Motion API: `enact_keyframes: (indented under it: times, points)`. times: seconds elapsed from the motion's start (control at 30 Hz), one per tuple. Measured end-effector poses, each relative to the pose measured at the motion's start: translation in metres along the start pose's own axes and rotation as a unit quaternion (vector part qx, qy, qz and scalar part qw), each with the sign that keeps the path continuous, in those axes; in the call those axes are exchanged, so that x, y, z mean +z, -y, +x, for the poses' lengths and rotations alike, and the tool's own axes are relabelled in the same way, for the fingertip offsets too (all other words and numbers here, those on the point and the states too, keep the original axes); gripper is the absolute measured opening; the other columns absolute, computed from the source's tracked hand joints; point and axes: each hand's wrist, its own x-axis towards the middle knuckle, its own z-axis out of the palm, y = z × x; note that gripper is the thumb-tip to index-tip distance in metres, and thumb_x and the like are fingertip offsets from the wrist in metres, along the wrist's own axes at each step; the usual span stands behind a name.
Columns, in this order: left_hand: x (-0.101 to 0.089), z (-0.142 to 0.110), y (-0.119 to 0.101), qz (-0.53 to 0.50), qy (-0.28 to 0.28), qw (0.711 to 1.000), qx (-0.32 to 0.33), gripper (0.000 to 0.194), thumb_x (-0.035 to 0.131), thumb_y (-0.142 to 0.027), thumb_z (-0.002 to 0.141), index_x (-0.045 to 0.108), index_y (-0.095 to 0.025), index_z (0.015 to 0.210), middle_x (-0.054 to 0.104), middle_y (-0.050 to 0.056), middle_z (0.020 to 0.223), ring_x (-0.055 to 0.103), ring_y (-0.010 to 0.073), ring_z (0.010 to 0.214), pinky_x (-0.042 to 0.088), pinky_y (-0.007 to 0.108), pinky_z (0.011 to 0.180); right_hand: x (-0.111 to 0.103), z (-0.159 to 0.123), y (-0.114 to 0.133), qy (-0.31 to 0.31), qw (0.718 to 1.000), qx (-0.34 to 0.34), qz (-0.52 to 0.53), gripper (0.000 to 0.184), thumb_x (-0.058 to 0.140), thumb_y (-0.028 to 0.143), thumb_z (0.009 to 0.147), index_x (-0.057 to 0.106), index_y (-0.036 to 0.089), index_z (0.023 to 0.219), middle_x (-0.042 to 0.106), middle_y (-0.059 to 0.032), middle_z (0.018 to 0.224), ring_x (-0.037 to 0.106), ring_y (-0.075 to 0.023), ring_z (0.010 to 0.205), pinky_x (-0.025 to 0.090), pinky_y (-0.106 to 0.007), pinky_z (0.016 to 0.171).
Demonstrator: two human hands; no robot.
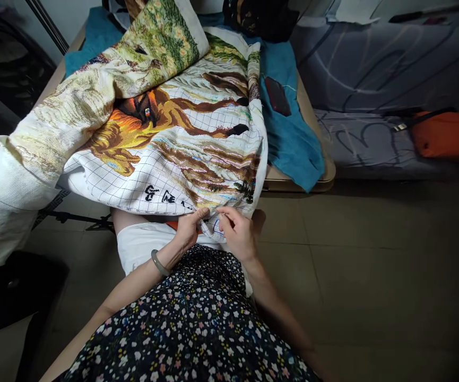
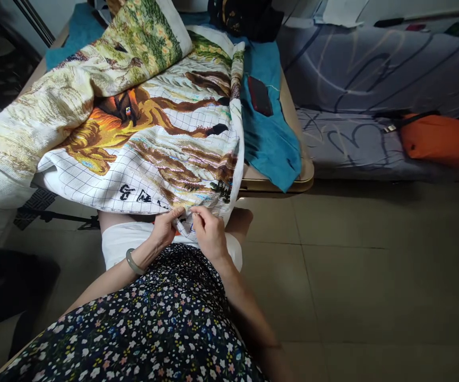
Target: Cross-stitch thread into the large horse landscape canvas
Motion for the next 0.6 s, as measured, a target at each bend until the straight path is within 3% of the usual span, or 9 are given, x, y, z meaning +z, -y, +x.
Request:
enact_keyframes:
  times: [0.2,0.4,0.6]
  points:
    - [-0.0017,0.0003,0.0015,0.002,-0.013,1.0,-0.011,0.031,0.083,-0.021,0.048,0.066,-0.014,0.073,0.067,0.002,0.069,0.062,0.0163,0.073,0.046,0.032,0.077,0.0046,0.0021,-0.003,-0.028,0.994,-0.034,-0.097,0.024,0.049,0.028,0.086,0.07,0.02,0.094,0.067,-0.0022,0.065,0.064,-0.0159,0.064,0.049,-0.026,0.063]
    - [-0.0031,0.0008,0.0028,0.002,-0.009,1.0,-0.019,0.03,0.084,-0.022,0.048,0.066,-0.014,0.071,0.067,0.003,0.071,0.064,0.0183,0.076,0.047,0.033,0.078,0.007,0.0042,-0.0032,-0.037,0.992,-0.046,-0.114,0.024,0.049,0.028,0.085,0.07,0.02,0.093,0.07,-0.0029,0.071,0.065,-0.0162,0.064,0.049,-0.026,0.064]
    - [-0.0009,0.0001,0.0013,0.002,-0.008,0.999,-0.032,0.027,0.083,-0.023,0.049,0.065,-0.013,0.067,0.067,0.003,0.069,0.063,0.0158,0.07,0.047,0.031,0.074,0.0115,0.0063,0.0042,-0.055,0.975,-0.058,-0.205,0.022,0.05,0.023,0.083,0.071,0.022,0.088,0.071,-0.0039,0.07,0.062,-0.0172,0.058,0.046,-0.028,0.063]
